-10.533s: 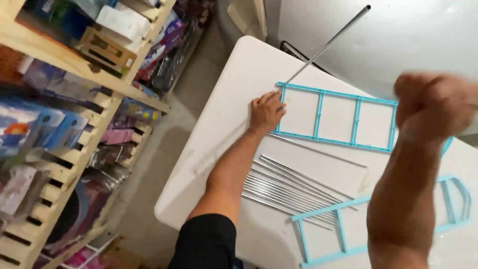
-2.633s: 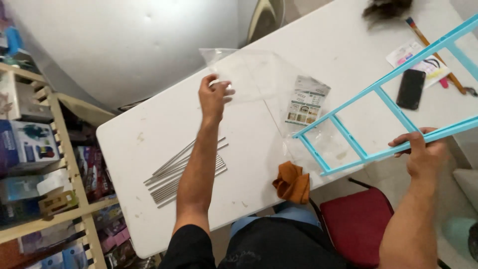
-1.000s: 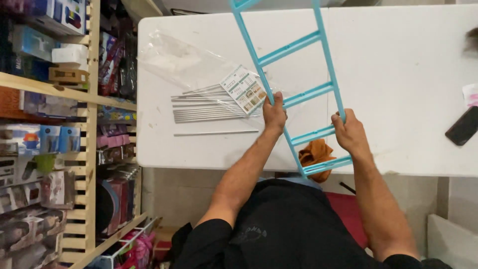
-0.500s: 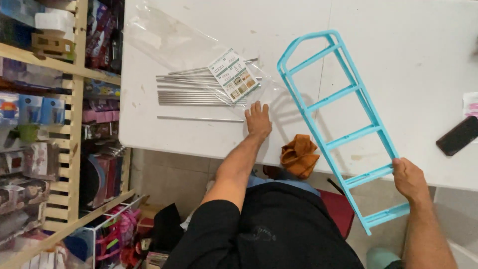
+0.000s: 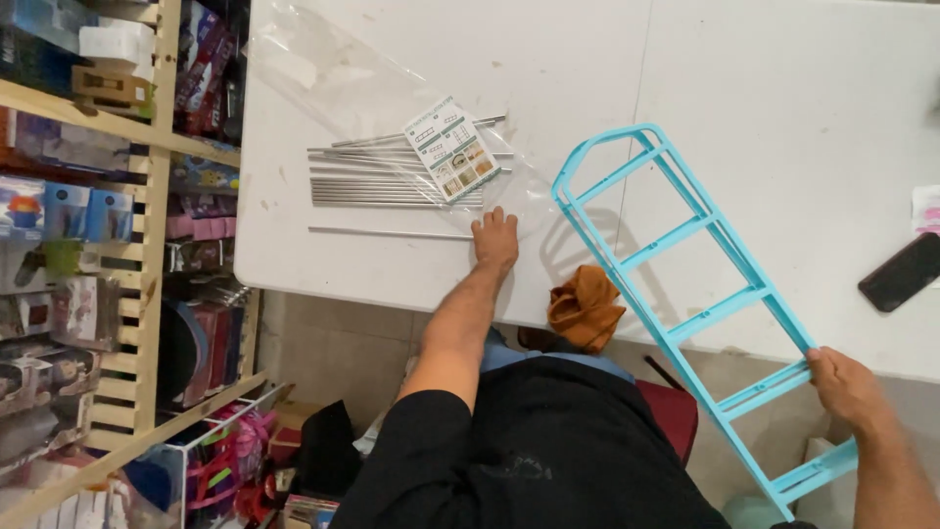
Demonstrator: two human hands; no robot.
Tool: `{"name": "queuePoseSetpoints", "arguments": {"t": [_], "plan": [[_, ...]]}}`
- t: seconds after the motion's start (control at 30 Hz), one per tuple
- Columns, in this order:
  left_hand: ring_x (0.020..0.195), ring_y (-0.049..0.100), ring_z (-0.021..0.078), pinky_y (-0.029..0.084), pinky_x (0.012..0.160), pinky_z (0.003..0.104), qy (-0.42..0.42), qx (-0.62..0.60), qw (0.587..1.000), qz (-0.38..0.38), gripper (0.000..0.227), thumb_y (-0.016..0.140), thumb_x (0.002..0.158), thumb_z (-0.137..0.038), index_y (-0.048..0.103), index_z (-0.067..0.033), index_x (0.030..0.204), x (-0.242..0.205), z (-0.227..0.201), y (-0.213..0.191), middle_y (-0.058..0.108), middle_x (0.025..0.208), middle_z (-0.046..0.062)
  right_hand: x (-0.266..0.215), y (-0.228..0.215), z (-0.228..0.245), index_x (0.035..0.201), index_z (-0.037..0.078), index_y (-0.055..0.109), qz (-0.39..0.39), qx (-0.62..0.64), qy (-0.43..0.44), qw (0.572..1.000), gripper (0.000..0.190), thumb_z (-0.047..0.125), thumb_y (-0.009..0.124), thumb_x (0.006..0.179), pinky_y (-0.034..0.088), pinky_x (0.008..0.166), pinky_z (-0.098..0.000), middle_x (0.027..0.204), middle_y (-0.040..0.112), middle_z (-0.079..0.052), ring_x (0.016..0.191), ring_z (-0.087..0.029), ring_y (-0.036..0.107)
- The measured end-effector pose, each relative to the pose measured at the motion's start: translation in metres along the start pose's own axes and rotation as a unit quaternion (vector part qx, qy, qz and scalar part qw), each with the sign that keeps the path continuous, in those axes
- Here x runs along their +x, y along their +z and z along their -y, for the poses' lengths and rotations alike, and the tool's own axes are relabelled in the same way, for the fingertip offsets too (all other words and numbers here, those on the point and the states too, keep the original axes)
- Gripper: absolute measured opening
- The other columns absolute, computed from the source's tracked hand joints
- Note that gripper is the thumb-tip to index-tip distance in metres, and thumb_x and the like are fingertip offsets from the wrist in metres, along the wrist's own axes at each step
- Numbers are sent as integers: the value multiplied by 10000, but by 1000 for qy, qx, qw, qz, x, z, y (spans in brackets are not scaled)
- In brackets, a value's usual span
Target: Disassembling a multi-tier rack by pulling metal support rods out of the plastic side frames.
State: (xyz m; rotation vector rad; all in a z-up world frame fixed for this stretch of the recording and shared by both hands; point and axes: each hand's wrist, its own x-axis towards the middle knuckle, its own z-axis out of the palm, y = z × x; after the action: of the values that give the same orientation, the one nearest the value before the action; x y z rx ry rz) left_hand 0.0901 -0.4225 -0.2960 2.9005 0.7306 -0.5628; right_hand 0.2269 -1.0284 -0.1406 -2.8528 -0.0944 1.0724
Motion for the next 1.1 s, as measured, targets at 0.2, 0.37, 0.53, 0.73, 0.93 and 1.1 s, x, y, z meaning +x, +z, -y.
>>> {"name": "queuePoseSetpoints", "arguments": {"t": [0.2, 0.37, 0.53, 0.73, 0.93, 1.1], "plan": [[975, 673, 362, 467, 854, 472, -189, -370, 910, -3, 253, 436, 903, -268, 666, -168, 927, 4, 40, -101, 748, 1006, 114, -5, -12, -21, 800, 61, 643, -16, 10, -25, 1000, 719, 575, 337, 1198, 440, 772, -424, 780, 657, -142, 786, -304, 605], [883, 666, 253, 495, 790, 398, -223, -511, 829, -47, 363, 465, 986, -413, 727, -169, 925, -6, 76, -161, 745, 927, 46, -10, -22, 2, 878, 57, 686, -24, -52, -6, 998, 661, 464, 328, 1257, 469, 764, -432, 850, 721, -181, 808, -310, 652], [815, 656, 222, 495, 719, 378, -147, -500, 845, -118, 255, 513, 983, -303, 714, -154, 937, -10, 92, -173, 742, 886, 40, 16, -32, 1, 839, 85, 655, -41, -86, -56, 994, 678, 495, 296, 1242, 463, 776, -423, 811, 704, -150, 810, -309, 658], [790, 640, 331, 430, 781, 515, 170, -241, 906, -304, 149, 615, 824, -148, 736, -144, 911, -3, 68, -97, 748, 883, 59, 26, -38, -21, 864, 39, 684, -98, -31, -116, 988, 656, 421, 361, 1287, 438, 761, -416, 756, 621, -149, 730, -295, 585], [1424, 404, 287, 217, 1151, 590, 116, -143, 982, 50, 449, 515, 983, -465, 635, -197, 1323, -24, 10, -37, 483, 1530, 107, 16, -33, -47, 839, 67, 687, -92, -88, -87, 988, 677, 438, 320, 1270, 453, 781, -421, 759, 647, -146, 760, -309, 621], [1147, 529, 277, 410, 946, 431, -39, -77, 991, -102, 476, 728, 866, -440, 616, -180, 1248, -2, 8, -19, 566, 1259, 75, 1, -16, -32, 877, 104, 695, -17, -155, 3, 988, 690, 477, 260, 1262, 502, 787, -415, 867, 742, -158, 819, -312, 698]]}}
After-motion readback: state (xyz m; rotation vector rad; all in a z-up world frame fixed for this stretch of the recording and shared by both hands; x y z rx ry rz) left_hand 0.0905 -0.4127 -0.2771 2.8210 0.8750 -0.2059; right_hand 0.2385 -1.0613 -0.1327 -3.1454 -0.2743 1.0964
